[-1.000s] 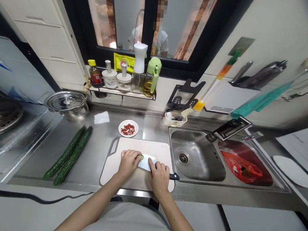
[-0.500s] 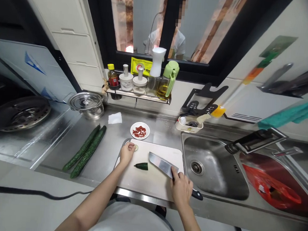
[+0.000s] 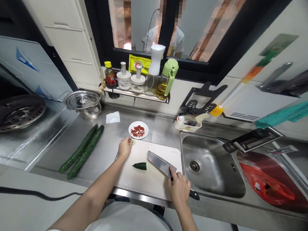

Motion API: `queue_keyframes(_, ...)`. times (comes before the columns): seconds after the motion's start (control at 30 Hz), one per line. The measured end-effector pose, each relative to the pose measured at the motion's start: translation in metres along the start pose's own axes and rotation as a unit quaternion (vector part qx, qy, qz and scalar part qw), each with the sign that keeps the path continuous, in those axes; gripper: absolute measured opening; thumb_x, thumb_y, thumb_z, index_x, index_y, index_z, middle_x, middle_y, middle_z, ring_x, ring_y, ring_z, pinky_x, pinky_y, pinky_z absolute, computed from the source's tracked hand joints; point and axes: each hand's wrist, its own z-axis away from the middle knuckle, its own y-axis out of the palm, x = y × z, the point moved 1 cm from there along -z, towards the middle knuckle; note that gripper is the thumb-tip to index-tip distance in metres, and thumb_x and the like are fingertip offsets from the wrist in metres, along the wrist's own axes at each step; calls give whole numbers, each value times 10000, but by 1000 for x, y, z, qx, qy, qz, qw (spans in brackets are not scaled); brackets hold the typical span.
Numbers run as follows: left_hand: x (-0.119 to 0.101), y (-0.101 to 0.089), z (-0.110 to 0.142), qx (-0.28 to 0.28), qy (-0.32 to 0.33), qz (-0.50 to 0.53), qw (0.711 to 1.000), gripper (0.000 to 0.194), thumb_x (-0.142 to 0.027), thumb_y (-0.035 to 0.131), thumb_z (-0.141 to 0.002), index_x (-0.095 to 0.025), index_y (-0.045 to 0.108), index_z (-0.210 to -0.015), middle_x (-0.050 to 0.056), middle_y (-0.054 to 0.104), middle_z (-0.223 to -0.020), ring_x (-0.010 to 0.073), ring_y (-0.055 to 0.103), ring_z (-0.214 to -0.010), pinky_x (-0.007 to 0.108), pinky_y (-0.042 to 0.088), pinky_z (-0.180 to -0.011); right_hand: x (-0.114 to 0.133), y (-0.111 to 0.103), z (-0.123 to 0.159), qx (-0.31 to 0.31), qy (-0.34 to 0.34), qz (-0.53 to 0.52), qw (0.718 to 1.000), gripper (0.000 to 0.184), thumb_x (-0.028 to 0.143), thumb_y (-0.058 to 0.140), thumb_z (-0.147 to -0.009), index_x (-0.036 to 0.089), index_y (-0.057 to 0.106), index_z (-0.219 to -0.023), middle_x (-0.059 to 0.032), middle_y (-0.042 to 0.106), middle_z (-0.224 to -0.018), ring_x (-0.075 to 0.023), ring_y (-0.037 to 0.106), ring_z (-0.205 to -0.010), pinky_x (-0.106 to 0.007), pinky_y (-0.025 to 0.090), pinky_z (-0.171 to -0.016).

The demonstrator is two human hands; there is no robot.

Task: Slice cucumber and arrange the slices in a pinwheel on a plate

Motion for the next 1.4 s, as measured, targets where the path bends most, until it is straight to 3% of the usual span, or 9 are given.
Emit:
queue_keyframes(0.13, 4, -1, 1, -26, 50, 1, 998, 151, -257, 553, -830, -178, 631, -933, 61, 654, -917, 186, 581, -877, 289, 422, -810, -2, -1, 0, -7, -2, -1, 1000, 416, 240, 531, -852, 288, 549, -1266, -43, 629, -896, -182, 542, -838, -298, 288, -723)
queue_keyframes(0.3, 8, -2, 6, -2, 103, -4, 995, 188, -288, 554, -832, -181, 656, -948, 75, 660, -977, 228, 555, -969, 342, 422, -884, -4, -1, 2, -3, 4, -9, 1000, 416, 232, 529, -852, 278, 552, -1264, -43, 630, -899, -178, 542, -844, -292, 291, -719)
queue_keyframes(0.7, 7, -4, 13, 1, 109, 21, 994, 178, -227, 547, -810, -195, 669, -935, 72, 641, -1007, 210, 565, -990, 342, 432, -925, -1, -1, 1, 24, 34, -59, 997, 409, 213, 490, -855, 281, 570, -1251, -55, 661, -924, -184, 570, -884, -278, 330, -750)
queue_keyframes(0.87, 2, -7, 38, -36, 125, 42, 991, 212, -246, 529, -828, -205, 642, -1003, 74, 611, -1064, 225, 545, -1063, 362, 425, -952, -3, 1, 1, 37, 82, -177, 980, 392, 247, 428, -875, 248, 609, -1224, -61, 678, -1081, -185, 602, -951, -266, 381, -795)
queue_keyframes(1.1, -2, -11, 92, 28, 205, 82, 975, 190, -281, 466, -886, -206, 620, -969, 67, 618, -983, 193, 581, -960, 346, 468, -889, -4, 4, -3, 18, 109, -330, 938, 491, 445, 331, -900, 180, 653, -1158, -91, 687, -1084, -224, 620, -967, -294, 443, -797)
queue_keyframes(1.23, 3, -10, 109, 46, 261, 86, 960, 196, -268, 451, -898, -208, 612, -993, 73, 606, -1014, 182, 581, -979, 345, 482, -894, -4, 2, -9, 11, 97, -348, 932, 519, 475, 295, -902, 173, 675, -1086, -102, 710, -946, -220, 634, -845, -276, 440, -713)
queue_keyframes(1.4, 10, -5, 118, 85, 345, 52, 933, 224, -281, 492, -883, -235, 610, -1067, 86, 568, -1190, 200, 547, -1107, 384, 472, -960, 1, -3, -11, 22, 83, -343, 935, 580, 535, 239, -901, 165, 684, -941, -70, 670, -711, -192, 583, -641, -252, 381, -583)
